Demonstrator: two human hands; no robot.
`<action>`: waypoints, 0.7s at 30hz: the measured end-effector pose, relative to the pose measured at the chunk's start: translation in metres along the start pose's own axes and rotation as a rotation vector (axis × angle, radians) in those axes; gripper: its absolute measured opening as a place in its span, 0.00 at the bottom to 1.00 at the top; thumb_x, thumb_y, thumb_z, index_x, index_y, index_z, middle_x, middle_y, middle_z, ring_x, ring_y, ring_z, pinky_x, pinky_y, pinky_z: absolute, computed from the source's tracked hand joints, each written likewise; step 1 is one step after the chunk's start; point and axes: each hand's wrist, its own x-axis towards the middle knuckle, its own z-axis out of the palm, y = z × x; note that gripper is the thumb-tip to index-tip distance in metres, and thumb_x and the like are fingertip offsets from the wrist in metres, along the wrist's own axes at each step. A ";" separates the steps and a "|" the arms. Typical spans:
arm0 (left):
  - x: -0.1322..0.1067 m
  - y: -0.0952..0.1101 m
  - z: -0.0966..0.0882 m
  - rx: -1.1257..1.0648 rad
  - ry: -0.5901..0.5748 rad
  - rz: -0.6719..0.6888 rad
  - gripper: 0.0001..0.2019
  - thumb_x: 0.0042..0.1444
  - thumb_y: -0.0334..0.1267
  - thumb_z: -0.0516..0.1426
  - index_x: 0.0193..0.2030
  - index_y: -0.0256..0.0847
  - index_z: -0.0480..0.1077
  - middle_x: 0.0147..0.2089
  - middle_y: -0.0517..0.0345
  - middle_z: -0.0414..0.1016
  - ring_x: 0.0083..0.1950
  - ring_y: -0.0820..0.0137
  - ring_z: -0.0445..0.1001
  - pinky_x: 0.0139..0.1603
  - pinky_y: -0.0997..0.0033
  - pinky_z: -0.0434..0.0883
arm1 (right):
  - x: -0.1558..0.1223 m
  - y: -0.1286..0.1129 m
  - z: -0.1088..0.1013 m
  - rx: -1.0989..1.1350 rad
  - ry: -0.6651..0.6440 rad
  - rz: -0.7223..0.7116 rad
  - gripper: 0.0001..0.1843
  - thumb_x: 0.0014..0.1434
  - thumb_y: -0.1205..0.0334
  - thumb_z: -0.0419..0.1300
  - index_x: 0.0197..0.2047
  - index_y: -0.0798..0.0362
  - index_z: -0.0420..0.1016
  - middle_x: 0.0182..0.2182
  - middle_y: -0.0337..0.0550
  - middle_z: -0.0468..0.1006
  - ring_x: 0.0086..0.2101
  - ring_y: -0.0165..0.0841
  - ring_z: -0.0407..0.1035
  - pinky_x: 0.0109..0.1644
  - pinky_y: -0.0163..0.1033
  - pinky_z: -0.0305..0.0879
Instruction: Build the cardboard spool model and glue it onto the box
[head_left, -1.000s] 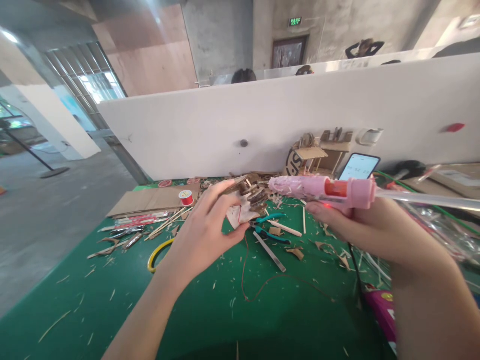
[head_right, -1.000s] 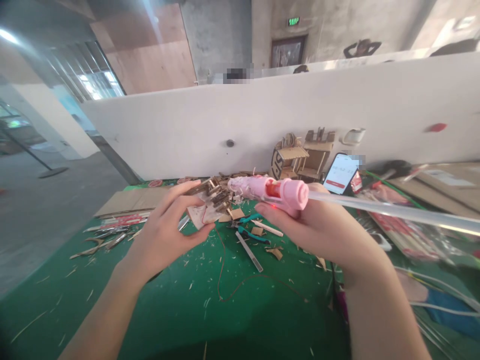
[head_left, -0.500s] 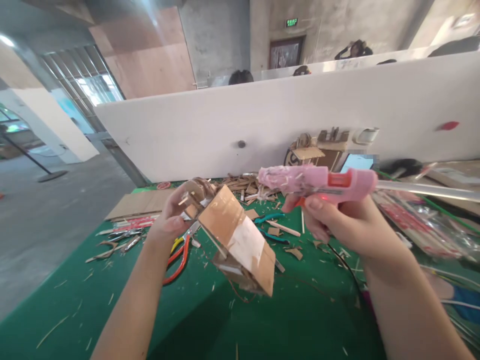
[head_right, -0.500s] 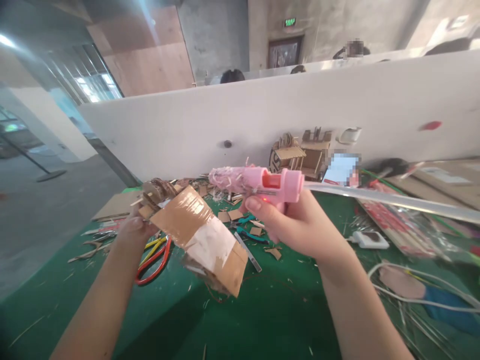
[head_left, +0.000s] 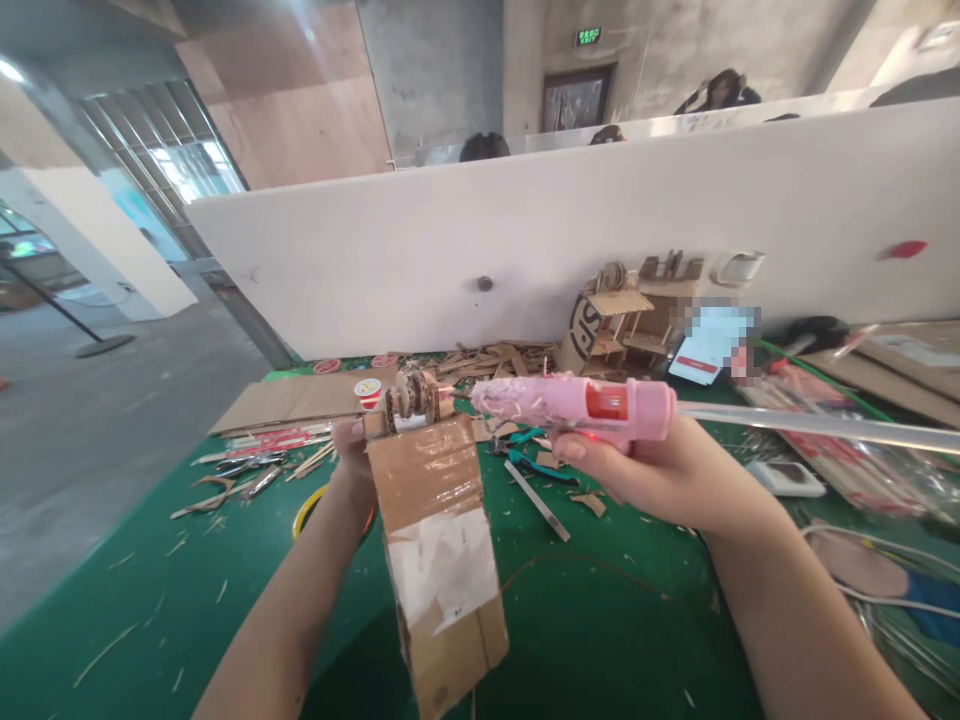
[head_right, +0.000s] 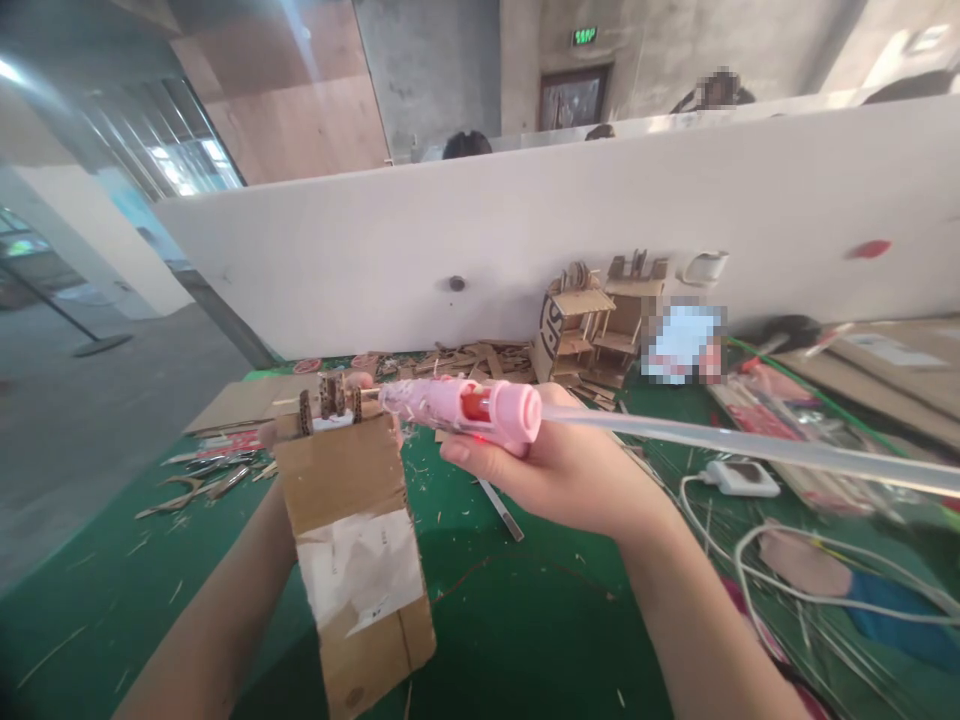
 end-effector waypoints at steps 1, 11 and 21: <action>0.000 0.001 0.007 -0.023 -0.019 -0.006 0.35 0.33 0.52 0.63 0.51 0.40 0.71 0.40 0.52 0.80 0.38 0.55 0.78 0.42 0.56 0.72 | 0.000 0.001 0.001 -0.017 -0.012 -0.007 0.17 0.63 0.47 0.54 0.33 0.51 0.74 0.22 0.38 0.70 0.25 0.30 0.64 0.27 0.34 0.61; 0.006 0.006 0.020 -0.006 -0.179 -0.065 0.33 0.38 0.52 0.59 0.52 0.37 0.70 0.39 0.41 0.81 0.34 0.49 0.79 0.26 0.61 0.71 | 0.003 0.004 0.005 -0.062 -0.032 -0.050 0.15 0.64 0.51 0.55 0.30 0.50 0.74 0.23 0.38 0.71 0.29 0.32 0.69 0.33 0.34 0.64; 0.007 0.003 0.022 -0.008 -0.173 -0.061 0.26 0.41 0.51 0.58 0.44 0.34 0.73 0.33 0.45 0.81 0.28 0.55 0.78 0.25 0.65 0.70 | 0.002 0.003 0.005 -0.070 -0.044 -0.034 0.15 0.63 0.51 0.56 0.32 0.51 0.74 0.23 0.38 0.72 0.29 0.31 0.68 0.34 0.34 0.63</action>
